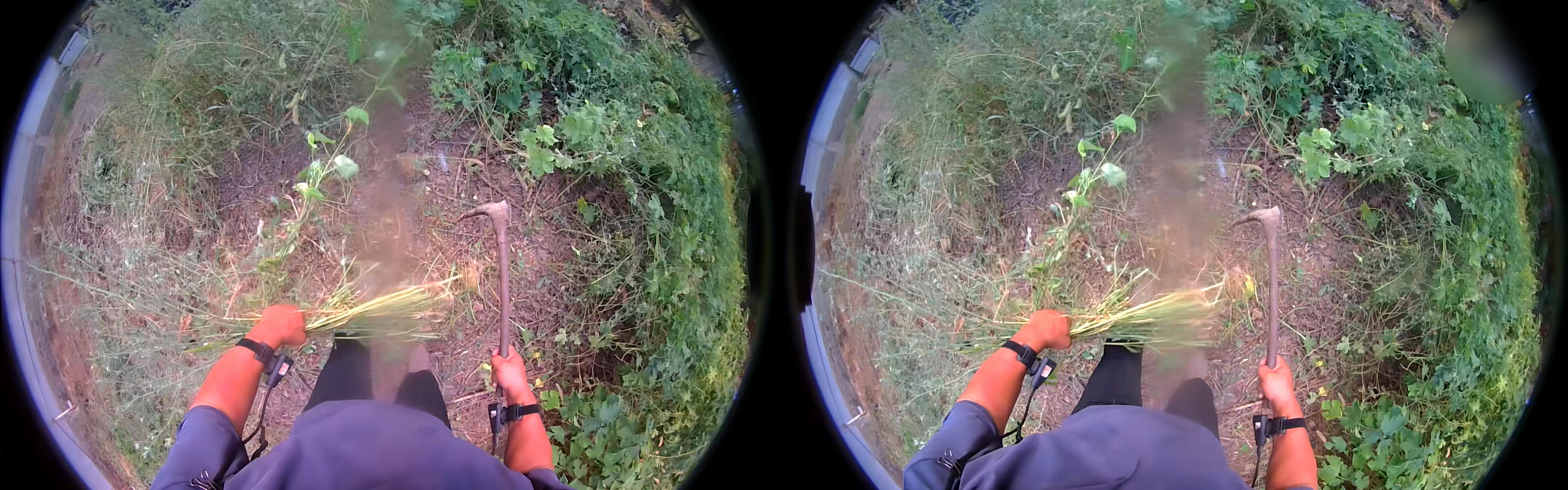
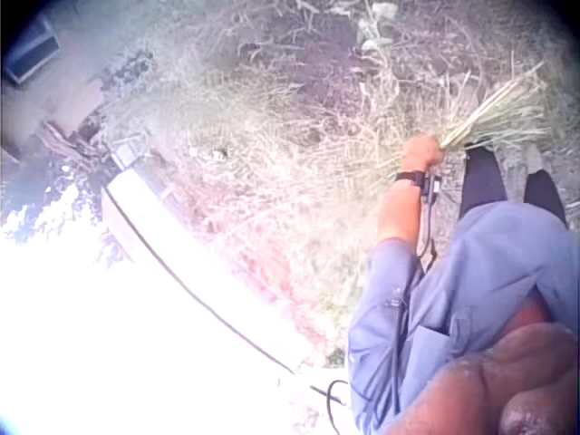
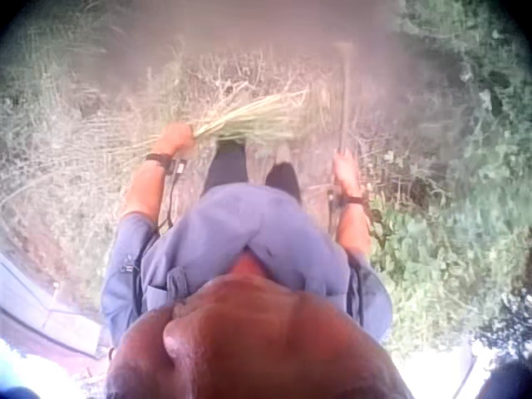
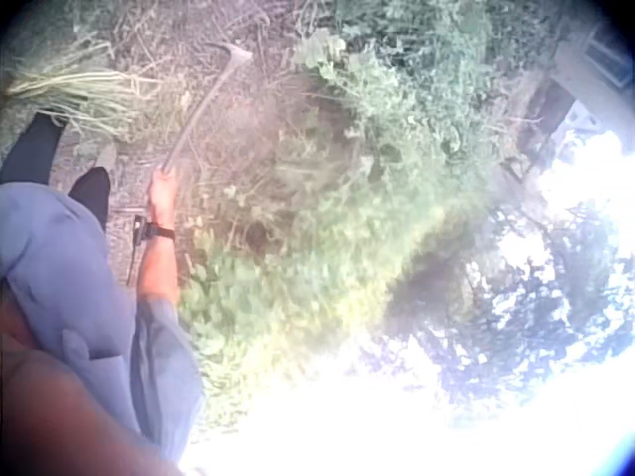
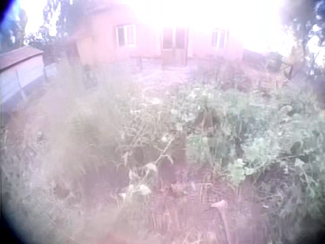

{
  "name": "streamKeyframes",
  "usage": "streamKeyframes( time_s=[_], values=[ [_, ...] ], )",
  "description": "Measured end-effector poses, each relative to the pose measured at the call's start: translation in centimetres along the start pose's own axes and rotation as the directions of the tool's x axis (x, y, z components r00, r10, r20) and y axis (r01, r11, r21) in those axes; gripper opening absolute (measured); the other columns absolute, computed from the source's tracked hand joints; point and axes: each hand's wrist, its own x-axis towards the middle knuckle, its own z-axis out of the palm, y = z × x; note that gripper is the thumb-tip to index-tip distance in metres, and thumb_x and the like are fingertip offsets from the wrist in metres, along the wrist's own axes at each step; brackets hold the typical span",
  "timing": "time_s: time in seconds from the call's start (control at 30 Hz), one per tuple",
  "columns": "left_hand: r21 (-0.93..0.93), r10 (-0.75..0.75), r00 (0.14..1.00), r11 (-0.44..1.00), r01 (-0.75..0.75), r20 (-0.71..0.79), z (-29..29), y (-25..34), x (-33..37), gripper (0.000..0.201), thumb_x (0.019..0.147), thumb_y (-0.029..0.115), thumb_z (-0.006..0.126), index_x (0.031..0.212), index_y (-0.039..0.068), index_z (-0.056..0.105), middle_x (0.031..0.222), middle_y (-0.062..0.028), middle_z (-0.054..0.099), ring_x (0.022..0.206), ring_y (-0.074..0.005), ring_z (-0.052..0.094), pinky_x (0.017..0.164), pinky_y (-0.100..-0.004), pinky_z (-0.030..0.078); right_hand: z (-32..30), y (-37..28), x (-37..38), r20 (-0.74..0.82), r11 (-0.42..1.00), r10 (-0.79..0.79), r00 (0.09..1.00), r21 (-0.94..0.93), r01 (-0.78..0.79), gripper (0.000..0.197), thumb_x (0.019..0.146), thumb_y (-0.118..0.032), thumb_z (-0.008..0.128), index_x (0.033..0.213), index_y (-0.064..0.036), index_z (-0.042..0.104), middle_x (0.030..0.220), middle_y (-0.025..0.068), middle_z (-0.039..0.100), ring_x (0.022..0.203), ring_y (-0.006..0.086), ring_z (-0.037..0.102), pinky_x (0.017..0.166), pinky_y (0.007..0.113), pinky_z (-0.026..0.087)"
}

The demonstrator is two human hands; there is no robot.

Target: The person cuts weeds and grass using a sickle, gathering the cut vegetation by hand and moving it to the side.

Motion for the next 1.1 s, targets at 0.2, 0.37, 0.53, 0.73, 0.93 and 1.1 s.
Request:
streamKeyframes(
  time_s=[0.2,0.37,0.53,0.73,0.93,1.1],
  values=[
    [-0.025,-0.132,0.989,0.991,0.131,-0.059,3.6,4.5,-10.1,0.029,0.077,0.022,0.059,0.095,0.006,0.075,0.102,-0.0176,0.072,0.097,-0.0332,0.07,0.084,-0.0417,0.055,-4.7,5.6,-2.9,0.127,0.99,-0.033,0.991,0.14,0.015,0.007,0.089,-0.007,0.055,0.094,-0.0107,0.052,0.06,-0.002,0.047,0.042,0.0109,0.042,0.037,0.031,0.035],
    [-0.117,-0.145,0.982,0.984,0.131,-0.119,8.6,9.0,-17.2,0.032,0.075,0.022,0.059,0.097,0.004,0.074,0.105,-0.0206,0.07,0.099,-0.0352,0.068,0.086,-0.0433,0.054,-10.7,12.8,-8.0,0.128,0.998,0.018,0.992,0.054,-0.025,0.007,0.087,-0.008,0.055,0.09,-0.0125,0.05,0.058,-0.0013,0.045,0.04,0.0122,0.042,0.035,0.031,0.036],
    [-0.194,-0.134,0.981,0.975,0.105,-0.143,11.5,11.1,-21.8,0.035,0.074,0.024,0.06,0.099,0.003,0.073,0.105,-0.0203,0.07,0.1,-0.036,0.068,0.087,-0.0437,0.054,-13.9,17.9,-13.8,0.053,0.999,-0.041,0.998,0.0,0.041,0.007,0.087,-0.009,0.054,0.086,-0.0121,0.048,0.057,-0.0011,0.045,0.04,0.0116,0.042,0.035,0.03,0.037],
    [-0.105,-0.076,0.987,0.993,0.061,-0.145,19.8,9.6,-22.6,0.033,0.075,0.025,0.06,0.098,0.006,0.074,0.104,-0.0179,0.071,0.1,-0.0344,0.068,0.086,-0.0429,0.054,-11.0,13.2,-16.6,0.001,0.939,-0.338,0.941,-0.073,0.337,0.007,0.088,-0.008,0.053,0.092,-0.0121,0.048,0.059,-0.002,0.044,0.039,0.0103,0.04,0.034,0.03,0.034],
    [0.007,-0.057,0.99,0.998,0.058,-0.13,25.0,6.0,-24.7,0.03,0.077,0.025,0.061,0.098,0.009,0.075,0.103,-0.0139,0.073,0.1,-0.0301,0.07,0.084,-0.0408,0.055,3.0,0.9,-14.5,0.074,0.653,-0.673,0.736,-0.407,0.639,0.02,0.085,-0.015,0.057,0.1,-0.0034,0.06,0.079,0.0142,0.066,0.069,0.0281,0.065,0.064,0.04,0.051],
    [0.134,-0.016,0.989,0.99,0.036,-0.149,29.5,2.0,-26.1,0.028,0.078,0.024,0.063,0.099,0.012,0.076,0.106,-0.0115,0.073,0.1,-0.027,0.07,0.084,-0.0397,0.055,15.4,-1.7,-14.0,0.129,0.537,-0.712,0.69,-0.534,0.653,0.035,0.084,-0.023,0.06,0.112,-0.0018,0.064,0.101,0.0248,0.069,0.099,0.0406,0.066,0.086,0.045,0.051]
  ],
)
